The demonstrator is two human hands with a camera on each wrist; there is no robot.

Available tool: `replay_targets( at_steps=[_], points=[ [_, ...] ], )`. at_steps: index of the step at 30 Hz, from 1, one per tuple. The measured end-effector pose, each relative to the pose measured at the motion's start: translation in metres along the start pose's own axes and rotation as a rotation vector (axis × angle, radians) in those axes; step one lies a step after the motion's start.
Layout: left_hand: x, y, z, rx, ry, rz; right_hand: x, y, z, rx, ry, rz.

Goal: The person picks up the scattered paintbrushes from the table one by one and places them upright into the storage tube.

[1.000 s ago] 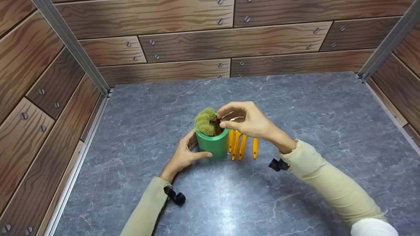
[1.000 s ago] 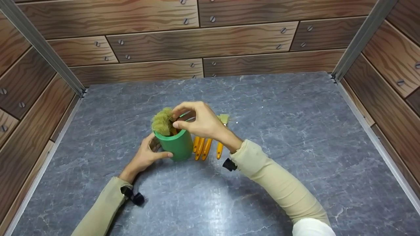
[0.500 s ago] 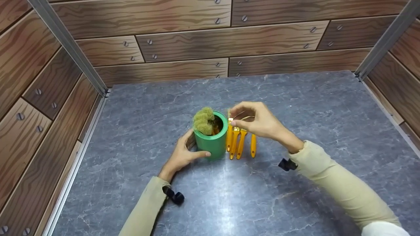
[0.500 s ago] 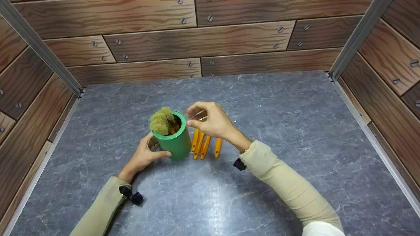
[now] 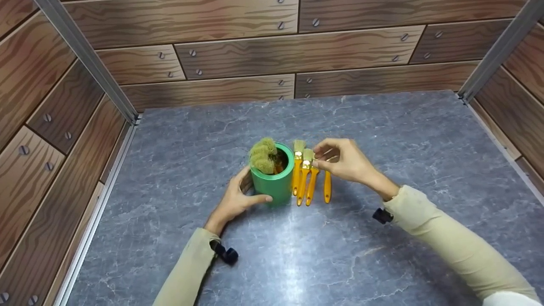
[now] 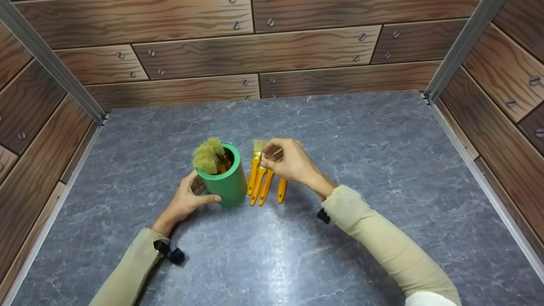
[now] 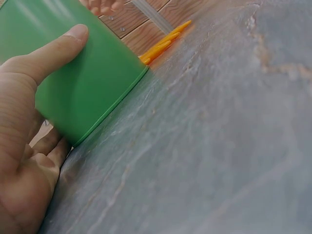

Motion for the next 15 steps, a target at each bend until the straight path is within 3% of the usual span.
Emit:
replay_targets(
  at_steps=[8, 15],
  points=[
    [-0.001, 0.0, 0.001, 0.008, -0.008, 0.004, -0.004, 0.003, -0.023, -0.07, 0.027, -0.007],
    [0.0, -0.001, 0.001, 0.006, 0.001, 0.004, -0.007, 0.01, -0.045, -0.128, 0.101, 0.001]
  ],
)
Point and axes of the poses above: each hand's wrist, its own x-axis towards the middle knuckle, its own y-axis out of the palm, z = x × y, the point moved 3 cm from there along x, towards the middle knuckle, and after that the axes turned 1 degree about z, right-handed, at the moved point
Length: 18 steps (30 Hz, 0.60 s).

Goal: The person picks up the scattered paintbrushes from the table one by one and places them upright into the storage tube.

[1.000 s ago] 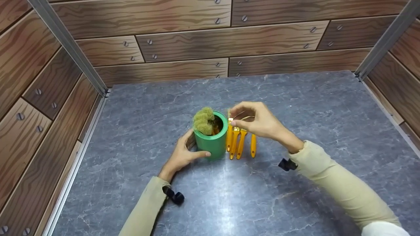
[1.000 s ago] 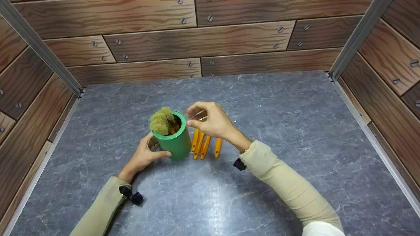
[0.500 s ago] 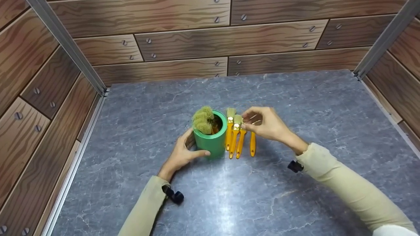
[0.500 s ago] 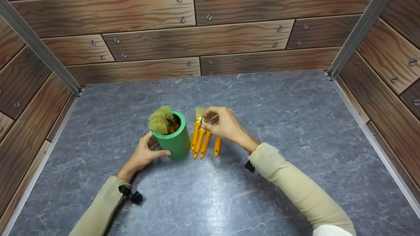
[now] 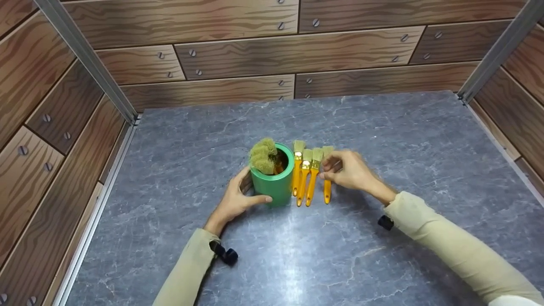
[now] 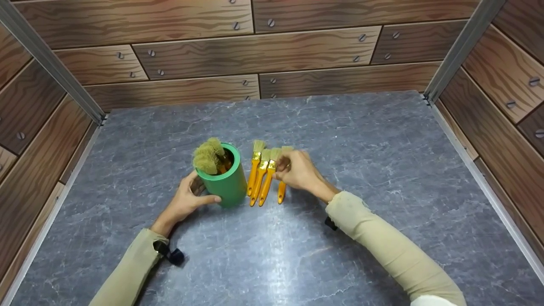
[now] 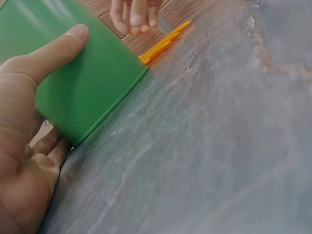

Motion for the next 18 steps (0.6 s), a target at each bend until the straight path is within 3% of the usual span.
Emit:
replay_targets(
  at_steps=[18],
  points=[
    [0.0, -0.001, 0.001, -0.006, 0.01, 0.003, 0.005, 0.005, -0.018, -0.104, 0.104, 0.008]
  ],
)
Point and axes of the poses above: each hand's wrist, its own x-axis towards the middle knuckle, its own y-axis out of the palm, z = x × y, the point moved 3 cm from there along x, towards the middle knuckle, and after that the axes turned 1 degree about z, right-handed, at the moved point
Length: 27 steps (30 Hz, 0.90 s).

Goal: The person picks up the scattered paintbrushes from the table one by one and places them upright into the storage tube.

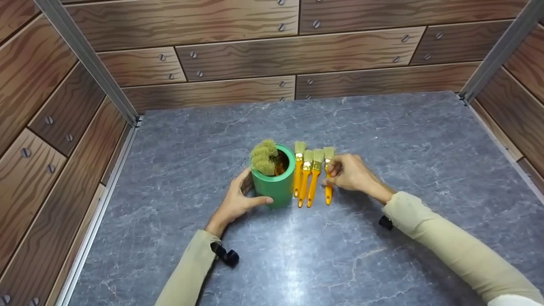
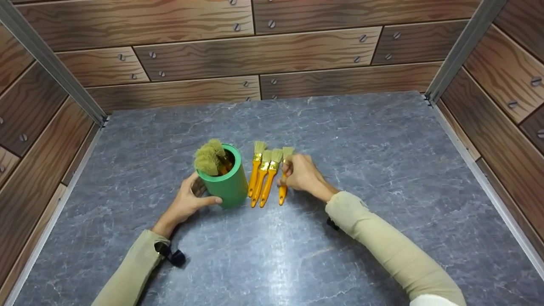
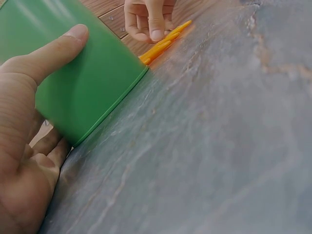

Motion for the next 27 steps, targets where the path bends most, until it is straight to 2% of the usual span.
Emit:
replay_targets(
  at_steps=[11, 21, 27],
  points=[
    [0.0, 0.0, 0.0, 0.012, -0.02, -0.002, 0.002, -0.008, -0.008, 0.023, 0.098, 0.095],
    [0.0, -0.001, 0.0, 0.007, -0.021, -0.008, 0.005, -0.012, -0.017, 0.112, 0.257, 0.121],
    [0.001, 0.0, -0.001, -0.001, -0.013, -0.007, 0.005, -0.009, -0.018, 0.17, 0.307, 0.132]
  ],
)
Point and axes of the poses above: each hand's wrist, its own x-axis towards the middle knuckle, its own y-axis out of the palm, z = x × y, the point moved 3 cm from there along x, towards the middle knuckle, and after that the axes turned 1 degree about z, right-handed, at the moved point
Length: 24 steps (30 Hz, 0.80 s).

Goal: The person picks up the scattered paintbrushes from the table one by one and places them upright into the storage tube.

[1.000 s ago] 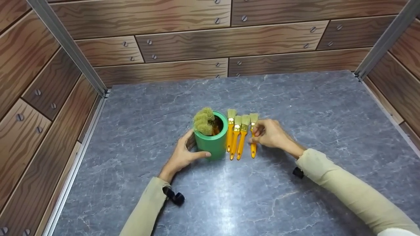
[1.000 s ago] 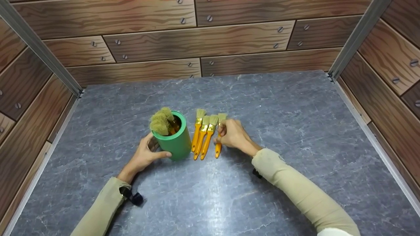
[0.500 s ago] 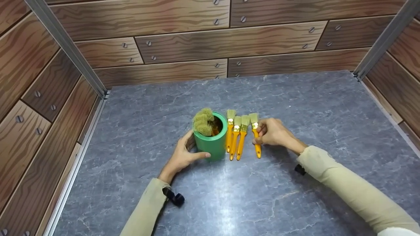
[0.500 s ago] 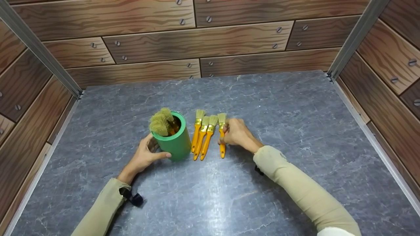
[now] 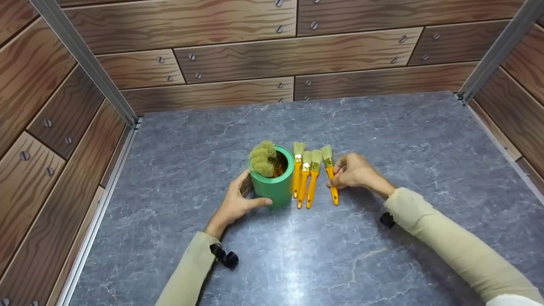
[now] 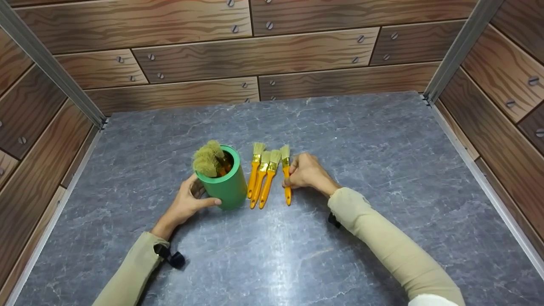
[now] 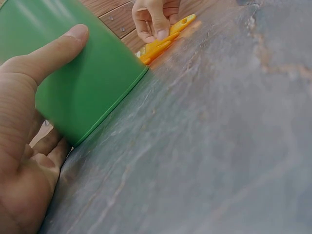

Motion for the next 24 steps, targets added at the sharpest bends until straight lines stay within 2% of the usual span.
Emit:
replay_targets(
  at_steps=[10, 16, 24],
  points=[
    [-0.001, 0.0, 0.0, 0.009, 0.01, 0.01, 0.002, 0.0, -0.004, 0.063, 0.009, 0.014],
    [0.0, 0.0, 0.0, -0.007, 0.023, 0.015, 0.004, -0.001, -0.01, 0.179, 0.007, 0.04],
    [-0.001, 0.0, 0.001, -0.006, 0.005, 0.008, 0.001, -0.004, -0.016, 0.251, -0.044, 0.096]
  ],
)
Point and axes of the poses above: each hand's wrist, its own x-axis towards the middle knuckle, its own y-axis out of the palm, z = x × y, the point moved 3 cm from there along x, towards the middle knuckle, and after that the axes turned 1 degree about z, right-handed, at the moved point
